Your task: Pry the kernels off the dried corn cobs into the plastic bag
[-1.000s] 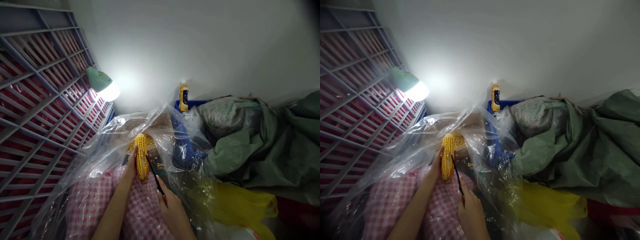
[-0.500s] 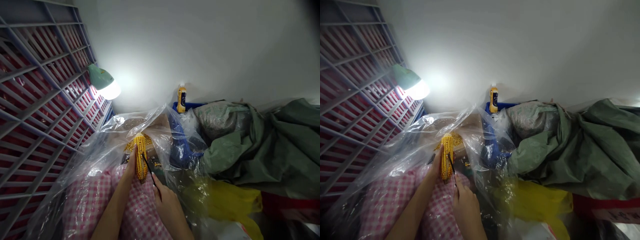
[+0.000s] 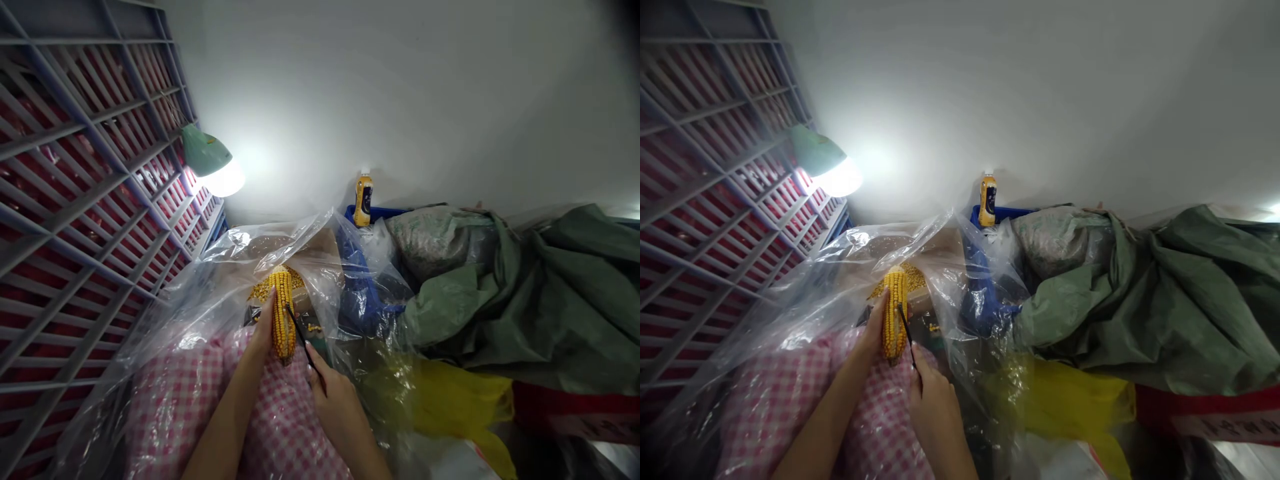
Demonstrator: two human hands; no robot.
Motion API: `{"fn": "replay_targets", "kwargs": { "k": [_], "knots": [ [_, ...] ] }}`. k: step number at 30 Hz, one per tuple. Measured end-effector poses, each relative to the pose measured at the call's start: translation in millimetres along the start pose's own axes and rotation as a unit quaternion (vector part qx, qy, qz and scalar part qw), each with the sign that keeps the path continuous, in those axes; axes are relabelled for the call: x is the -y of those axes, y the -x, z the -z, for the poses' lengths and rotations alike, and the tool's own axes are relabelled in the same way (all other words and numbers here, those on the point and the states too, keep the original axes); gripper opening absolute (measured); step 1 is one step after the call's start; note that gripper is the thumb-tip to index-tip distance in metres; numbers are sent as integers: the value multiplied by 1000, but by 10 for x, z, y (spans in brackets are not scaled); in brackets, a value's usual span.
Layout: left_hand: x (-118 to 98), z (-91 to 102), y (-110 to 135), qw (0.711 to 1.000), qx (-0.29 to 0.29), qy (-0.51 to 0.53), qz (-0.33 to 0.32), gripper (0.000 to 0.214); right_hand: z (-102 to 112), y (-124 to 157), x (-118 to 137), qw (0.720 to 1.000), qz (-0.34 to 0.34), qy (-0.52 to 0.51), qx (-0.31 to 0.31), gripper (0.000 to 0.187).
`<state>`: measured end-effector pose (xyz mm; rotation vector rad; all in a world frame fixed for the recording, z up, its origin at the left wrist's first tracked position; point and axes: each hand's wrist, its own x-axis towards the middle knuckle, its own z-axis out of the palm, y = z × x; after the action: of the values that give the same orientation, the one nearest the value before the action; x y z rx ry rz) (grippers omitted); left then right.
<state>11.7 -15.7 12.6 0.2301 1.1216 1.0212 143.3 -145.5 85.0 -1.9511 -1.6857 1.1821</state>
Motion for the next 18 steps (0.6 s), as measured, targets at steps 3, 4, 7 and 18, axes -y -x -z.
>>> {"fn": "replay_targets", "kwargs": {
  "k": [3,4,7,18],
  "knots": [
    [0,-10,12,1000,-3,-8,5,48,8,6,21,1000,-9,4,0,49],
    [-1,-12,16,1000,-5,-15,9,49,10,7,26,1000,-13,5,2,49],
    [-4,-11,21,998,-7,-49,29,55,35,1,27,1000,-14,3,8,49],
    [22,37,58,991,-12,-133,26,54,923,-435,18,979,-15,3,202,48]
  ]
}}
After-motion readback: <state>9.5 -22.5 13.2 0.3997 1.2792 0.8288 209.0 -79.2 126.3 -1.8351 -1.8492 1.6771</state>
